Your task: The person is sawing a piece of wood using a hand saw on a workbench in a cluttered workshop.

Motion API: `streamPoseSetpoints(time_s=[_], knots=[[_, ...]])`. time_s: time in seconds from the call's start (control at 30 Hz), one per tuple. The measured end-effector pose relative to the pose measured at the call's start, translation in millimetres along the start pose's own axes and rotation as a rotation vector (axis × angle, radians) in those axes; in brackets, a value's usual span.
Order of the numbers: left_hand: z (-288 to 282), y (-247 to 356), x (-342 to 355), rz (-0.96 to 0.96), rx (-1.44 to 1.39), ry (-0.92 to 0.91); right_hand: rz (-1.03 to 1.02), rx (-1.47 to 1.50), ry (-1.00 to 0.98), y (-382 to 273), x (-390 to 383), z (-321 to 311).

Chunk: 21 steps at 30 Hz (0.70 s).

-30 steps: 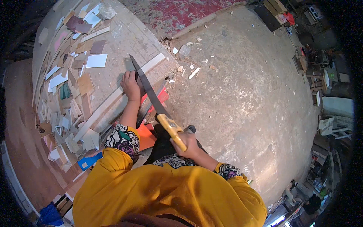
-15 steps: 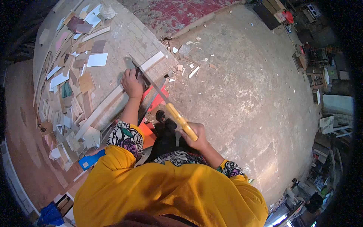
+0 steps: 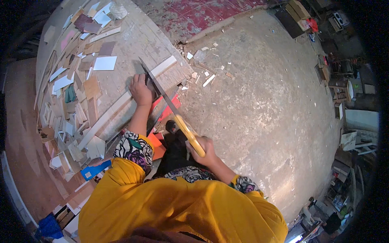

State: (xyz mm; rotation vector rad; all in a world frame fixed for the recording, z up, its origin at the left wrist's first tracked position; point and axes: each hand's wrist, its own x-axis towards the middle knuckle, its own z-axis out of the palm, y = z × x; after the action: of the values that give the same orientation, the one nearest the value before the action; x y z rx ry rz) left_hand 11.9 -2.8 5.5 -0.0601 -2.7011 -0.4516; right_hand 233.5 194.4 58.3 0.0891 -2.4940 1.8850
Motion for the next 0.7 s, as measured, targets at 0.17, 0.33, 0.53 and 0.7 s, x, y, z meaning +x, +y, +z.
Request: streamPoseSetpoints(time_s=[0.17,0.33,0.53,0.7], knots=[[3,2,-1,-0.05,-0.027,-0.037,0.12,0.038,-0.011,-10,-13,-9],[11,-7,1,-0.057,0.014,-0.007,-0.092,-0.134,-0.117,-6,-8,5],[-2,5,4,-0.048,-0.015,-0.001,0.455,0.354,0.022,-14,-2,-45],[-4,5,3,-0.053,-0.024,0.006,0.062,-0.089,-0.019,-19,4,-43]])
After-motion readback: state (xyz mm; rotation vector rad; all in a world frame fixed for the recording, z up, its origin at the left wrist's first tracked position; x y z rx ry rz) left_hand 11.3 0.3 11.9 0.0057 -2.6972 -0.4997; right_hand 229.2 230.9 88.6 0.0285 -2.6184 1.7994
